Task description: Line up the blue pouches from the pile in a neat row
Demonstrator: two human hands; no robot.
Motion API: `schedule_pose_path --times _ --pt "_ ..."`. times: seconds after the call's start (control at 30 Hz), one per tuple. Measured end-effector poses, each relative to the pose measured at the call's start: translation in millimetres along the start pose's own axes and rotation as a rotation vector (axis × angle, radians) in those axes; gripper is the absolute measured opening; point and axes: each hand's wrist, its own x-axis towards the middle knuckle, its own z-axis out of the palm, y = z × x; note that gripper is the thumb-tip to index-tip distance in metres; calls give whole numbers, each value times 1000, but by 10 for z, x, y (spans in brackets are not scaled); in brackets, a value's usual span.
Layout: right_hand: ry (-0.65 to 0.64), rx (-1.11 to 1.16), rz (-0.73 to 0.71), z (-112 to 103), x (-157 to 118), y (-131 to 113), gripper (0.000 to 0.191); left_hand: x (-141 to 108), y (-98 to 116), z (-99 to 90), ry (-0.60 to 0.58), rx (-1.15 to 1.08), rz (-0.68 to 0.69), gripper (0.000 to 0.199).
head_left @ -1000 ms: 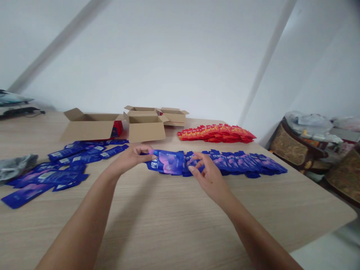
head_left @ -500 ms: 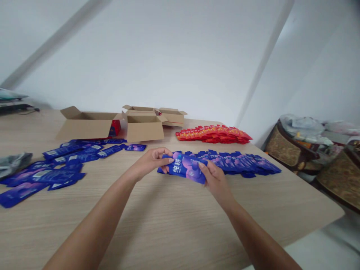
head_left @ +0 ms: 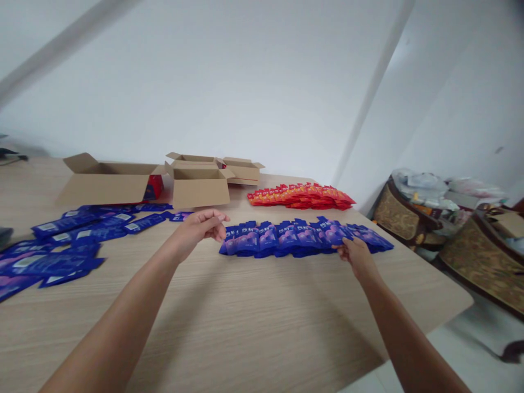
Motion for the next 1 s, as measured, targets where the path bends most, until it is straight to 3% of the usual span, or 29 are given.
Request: schedule_pose_path --times 0.13,0.33,0.57,0.7,0.8,0.9,1.0 --pt "-29 60 98 55 -22 118 25 16 -45 -45 35 -5 0 19" --pt "-81 -4 173 73 -29 85 23 70 -141 -112 32 17 -32 22" --pt "-33 -74 194 36 -78 94 24 180 -411 -396 170 81 -113 31" --pt "71 -8 138 -4 -110 143 48 239 -706 -701 367 435 -124 29" --pt "58 59 56 64 -146 102 56 187 -889 -1036 569 664 -128 22" --pt "-17 97 -31 236 -232 -47 57 49 -991 -1398 750 835 -131 37" --pt "-95 70 -140 445 -303 -204 45 -61 -1079 -1767 813 1172 -174 52"
